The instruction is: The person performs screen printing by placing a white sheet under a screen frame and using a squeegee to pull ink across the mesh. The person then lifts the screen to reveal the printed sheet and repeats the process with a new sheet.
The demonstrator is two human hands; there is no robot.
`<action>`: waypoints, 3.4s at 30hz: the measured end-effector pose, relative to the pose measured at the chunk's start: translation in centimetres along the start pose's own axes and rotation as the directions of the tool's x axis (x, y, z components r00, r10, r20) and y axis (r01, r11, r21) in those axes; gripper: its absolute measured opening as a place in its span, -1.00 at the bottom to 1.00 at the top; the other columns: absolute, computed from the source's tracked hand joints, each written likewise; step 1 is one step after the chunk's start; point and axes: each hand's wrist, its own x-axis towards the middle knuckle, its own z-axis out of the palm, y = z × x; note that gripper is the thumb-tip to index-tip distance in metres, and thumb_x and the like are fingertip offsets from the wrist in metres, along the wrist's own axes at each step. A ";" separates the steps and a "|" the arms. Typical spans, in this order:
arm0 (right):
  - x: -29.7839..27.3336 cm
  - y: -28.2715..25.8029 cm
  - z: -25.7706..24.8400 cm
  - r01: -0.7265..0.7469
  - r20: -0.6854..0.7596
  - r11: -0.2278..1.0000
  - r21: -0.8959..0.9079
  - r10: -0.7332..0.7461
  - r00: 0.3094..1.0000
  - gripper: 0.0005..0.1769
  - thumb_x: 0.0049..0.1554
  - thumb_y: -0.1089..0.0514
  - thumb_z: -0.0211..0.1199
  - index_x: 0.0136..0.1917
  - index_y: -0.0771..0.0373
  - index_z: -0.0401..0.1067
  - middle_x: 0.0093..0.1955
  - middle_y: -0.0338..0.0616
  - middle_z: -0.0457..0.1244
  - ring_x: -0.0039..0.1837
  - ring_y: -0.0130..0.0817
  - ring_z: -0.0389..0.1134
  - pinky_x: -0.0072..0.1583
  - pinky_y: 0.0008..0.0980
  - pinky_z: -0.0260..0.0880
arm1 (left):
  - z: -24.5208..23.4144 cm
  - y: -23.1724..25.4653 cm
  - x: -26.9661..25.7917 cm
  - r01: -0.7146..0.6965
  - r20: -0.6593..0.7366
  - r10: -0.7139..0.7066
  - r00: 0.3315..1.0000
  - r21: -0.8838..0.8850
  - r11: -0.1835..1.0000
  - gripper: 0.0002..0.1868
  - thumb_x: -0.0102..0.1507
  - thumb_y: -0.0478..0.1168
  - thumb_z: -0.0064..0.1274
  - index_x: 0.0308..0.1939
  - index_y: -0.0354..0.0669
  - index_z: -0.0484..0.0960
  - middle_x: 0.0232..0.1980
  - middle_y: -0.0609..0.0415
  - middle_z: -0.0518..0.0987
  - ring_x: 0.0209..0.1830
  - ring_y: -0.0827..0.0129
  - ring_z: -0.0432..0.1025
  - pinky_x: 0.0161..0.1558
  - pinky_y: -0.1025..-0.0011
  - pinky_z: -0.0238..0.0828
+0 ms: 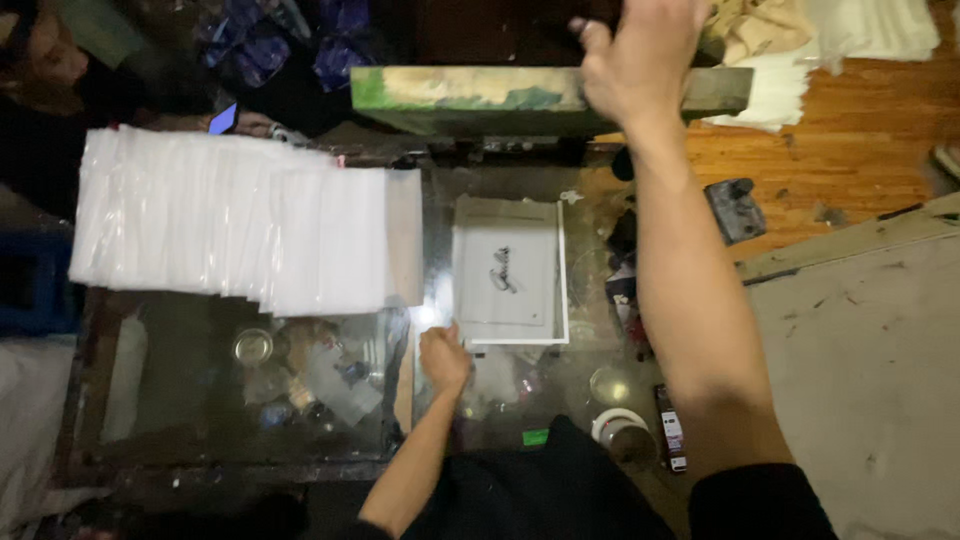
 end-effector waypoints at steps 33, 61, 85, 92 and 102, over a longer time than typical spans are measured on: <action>0.1 -3.1 -2.4 -0.077 0.115 0.997 -0.003 0.077 0.990 -0.43 0.06 0.07 0.54 0.31 0.05 0.44 0.09 -0.10 0.32 0.14 0.07 0.31 0.04 0.06 0.20 | -0.7 11.2 3.5 -0.477 0.541 0.380 0.750 0.045 0.878 -0.42 0.48 0.20 -0.29 0.58 0.42 0.42 0.83 -0.04 -0.11 0.80 -0.22 -0.30 0.59 -0.41 -0.28; -0.3 -1.8 -1.6 -0.099 0.088 0.995 -0.032 0.101 0.991 -0.47 -0.01 0.04 0.68 0.17 0.07 0.52 0.09 -0.04 0.40 0.15 0.11 0.38 0.06 0.02 0.21 | -0.4 13.3 1.2 -0.706 0.639 0.535 0.553 0.018 0.708 -0.23 0.45 0.40 -0.29 0.71 0.36 0.16 0.84 -0.03 -0.26 0.82 -0.12 -0.46 0.64 -0.30 -0.47; -20.3 1.9 22.1 0.027 0.792 0.974 -0.226 0.167 0.588 -0.15 0.08 -0.22 0.60 0.50 -0.04 0.29 0.37 -0.12 0.26 0.41 -0.01 0.27 0.29 0.17 0.15 | -12.2 -0.7 -1.9 0.160 0.373 -0.096 0.923 -0.145 0.976 -0.45 -0.07 0.33 0.51 -0.39 0.07 0.62 -0.55 0.13 0.54 -0.49 0.23 0.49 -0.30 0.21 0.35; -28.8 -2.4 16.8 0.142 0.815 0.964 -0.224 0.106 0.569 -0.10 -0.13 -0.15 0.67 0.37 -0.03 0.29 0.18 -0.11 0.32 0.29 0.00 0.33 0.16 0.21 0.31 | -10.4 -2.5 -2.1 0.061 0.330 -0.040 0.943 -0.054 0.997 -0.29 -0.09 0.50 0.43 -0.31 0.05 0.60 -0.43 0.03 0.67 -0.30 -0.05 0.64 -0.16 0.04 0.47; -34.4 -7.8 5.8 -0.048 0.882 0.980 -0.194 0.196 0.429 -0.17 -0.05 -0.13 0.71 0.34 0.01 0.32 0.17 -0.09 0.37 0.24 -0.07 0.37 0.19 0.16 0.32 | -12.8 -1.1 -2.4 0.093 0.352 -0.055 0.934 -0.094 0.991 -0.31 -0.01 0.49 0.38 -0.30 0.00 0.61 -0.48 0.07 0.64 -0.32 0.00 0.62 -0.15 0.08 0.44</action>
